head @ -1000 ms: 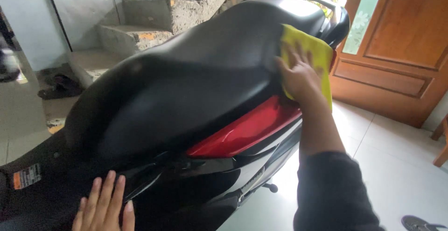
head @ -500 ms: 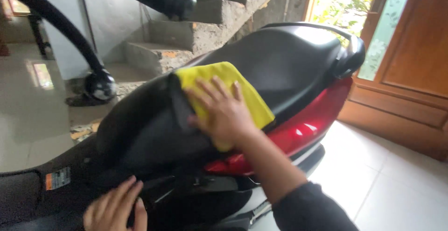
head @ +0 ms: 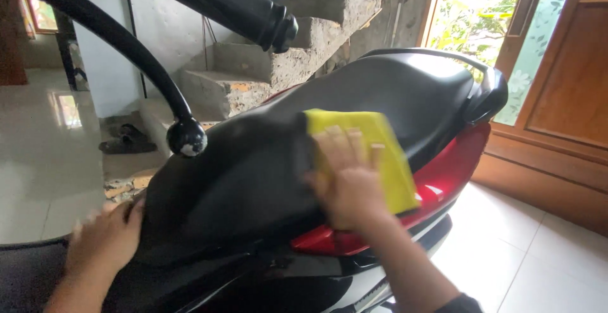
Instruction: Wiping the seat and side panels of a motorcycle with a yellow microfiber cloth to clean it.
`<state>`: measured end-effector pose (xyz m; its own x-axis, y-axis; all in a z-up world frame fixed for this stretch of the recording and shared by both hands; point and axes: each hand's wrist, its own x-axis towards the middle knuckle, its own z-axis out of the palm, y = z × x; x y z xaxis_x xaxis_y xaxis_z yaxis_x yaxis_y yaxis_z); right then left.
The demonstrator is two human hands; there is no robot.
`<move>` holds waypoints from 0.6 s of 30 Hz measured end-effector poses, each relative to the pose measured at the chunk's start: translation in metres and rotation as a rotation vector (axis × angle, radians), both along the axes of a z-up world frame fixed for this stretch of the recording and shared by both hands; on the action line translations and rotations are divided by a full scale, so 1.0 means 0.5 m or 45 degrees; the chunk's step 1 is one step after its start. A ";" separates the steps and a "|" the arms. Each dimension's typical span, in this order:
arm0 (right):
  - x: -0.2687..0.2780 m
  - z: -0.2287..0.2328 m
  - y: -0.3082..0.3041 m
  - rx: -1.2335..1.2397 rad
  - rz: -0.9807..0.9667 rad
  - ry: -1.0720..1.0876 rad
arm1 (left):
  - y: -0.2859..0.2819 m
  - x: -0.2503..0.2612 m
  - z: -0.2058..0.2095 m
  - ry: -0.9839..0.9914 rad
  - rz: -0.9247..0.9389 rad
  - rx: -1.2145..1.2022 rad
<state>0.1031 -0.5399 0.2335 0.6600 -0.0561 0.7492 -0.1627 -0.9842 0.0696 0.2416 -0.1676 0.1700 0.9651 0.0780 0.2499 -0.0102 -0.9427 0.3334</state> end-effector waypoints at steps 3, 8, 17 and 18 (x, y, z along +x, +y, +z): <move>0.004 0.022 0.077 -0.235 0.326 0.154 | -0.013 -0.032 0.005 0.093 0.008 -0.088; 0.127 0.120 0.025 -0.315 0.551 0.134 | -0.010 -0.032 0.001 0.131 0.009 -0.083; 0.037 0.205 -0.097 0.554 -0.455 0.460 | -0.007 -0.033 0.000 0.001 -0.061 -0.079; 0.030 0.194 -0.088 0.523 -0.434 0.465 | -0.009 -0.041 0.007 0.051 -0.055 -0.079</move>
